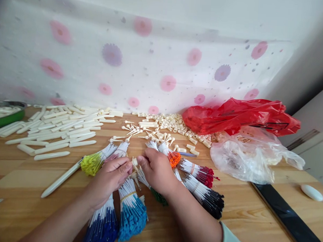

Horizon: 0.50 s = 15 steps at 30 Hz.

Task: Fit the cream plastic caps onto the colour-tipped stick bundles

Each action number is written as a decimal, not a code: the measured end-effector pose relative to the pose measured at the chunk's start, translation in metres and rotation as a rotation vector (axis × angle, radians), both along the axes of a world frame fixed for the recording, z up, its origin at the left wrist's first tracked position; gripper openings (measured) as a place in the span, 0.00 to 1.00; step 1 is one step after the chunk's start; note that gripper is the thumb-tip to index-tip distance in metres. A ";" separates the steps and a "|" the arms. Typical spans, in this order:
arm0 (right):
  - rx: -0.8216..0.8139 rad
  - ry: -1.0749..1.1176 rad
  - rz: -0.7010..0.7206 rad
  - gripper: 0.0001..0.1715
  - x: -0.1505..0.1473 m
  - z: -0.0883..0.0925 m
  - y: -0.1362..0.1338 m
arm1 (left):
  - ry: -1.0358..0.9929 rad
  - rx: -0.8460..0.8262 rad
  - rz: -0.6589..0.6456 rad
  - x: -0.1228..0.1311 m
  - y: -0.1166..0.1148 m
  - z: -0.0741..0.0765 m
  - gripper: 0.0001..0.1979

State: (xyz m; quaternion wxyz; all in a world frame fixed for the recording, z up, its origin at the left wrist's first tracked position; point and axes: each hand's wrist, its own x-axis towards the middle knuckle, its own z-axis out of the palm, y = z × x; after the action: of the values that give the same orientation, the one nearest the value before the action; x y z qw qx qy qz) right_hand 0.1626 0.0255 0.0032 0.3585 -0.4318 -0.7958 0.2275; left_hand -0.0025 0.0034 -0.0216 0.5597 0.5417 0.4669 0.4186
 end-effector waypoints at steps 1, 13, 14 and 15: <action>-0.015 -0.012 -0.004 0.19 0.000 0.000 0.000 | 0.008 -0.001 -0.004 0.000 0.000 0.000 0.20; -0.009 0.021 -0.010 0.20 0.000 -0.002 0.001 | 0.026 -0.010 -0.018 0.001 -0.001 0.002 0.20; 0.003 0.034 0.000 0.19 0.000 -0.002 0.001 | 0.020 -0.013 -0.015 0.000 -0.001 0.002 0.20; 0.007 0.036 0.009 0.18 0.000 -0.002 0.001 | 0.016 -0.014 -0.014 0.000 -0.001 0.002 0.21</action>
State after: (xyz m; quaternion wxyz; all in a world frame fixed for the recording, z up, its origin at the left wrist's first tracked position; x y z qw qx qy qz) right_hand 0.1626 0.0263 0.0015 0.3731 -0.4228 -0.7921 0.2339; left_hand -0.0022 0.0026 -0.0200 0.5626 0.5442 0.4707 0.4071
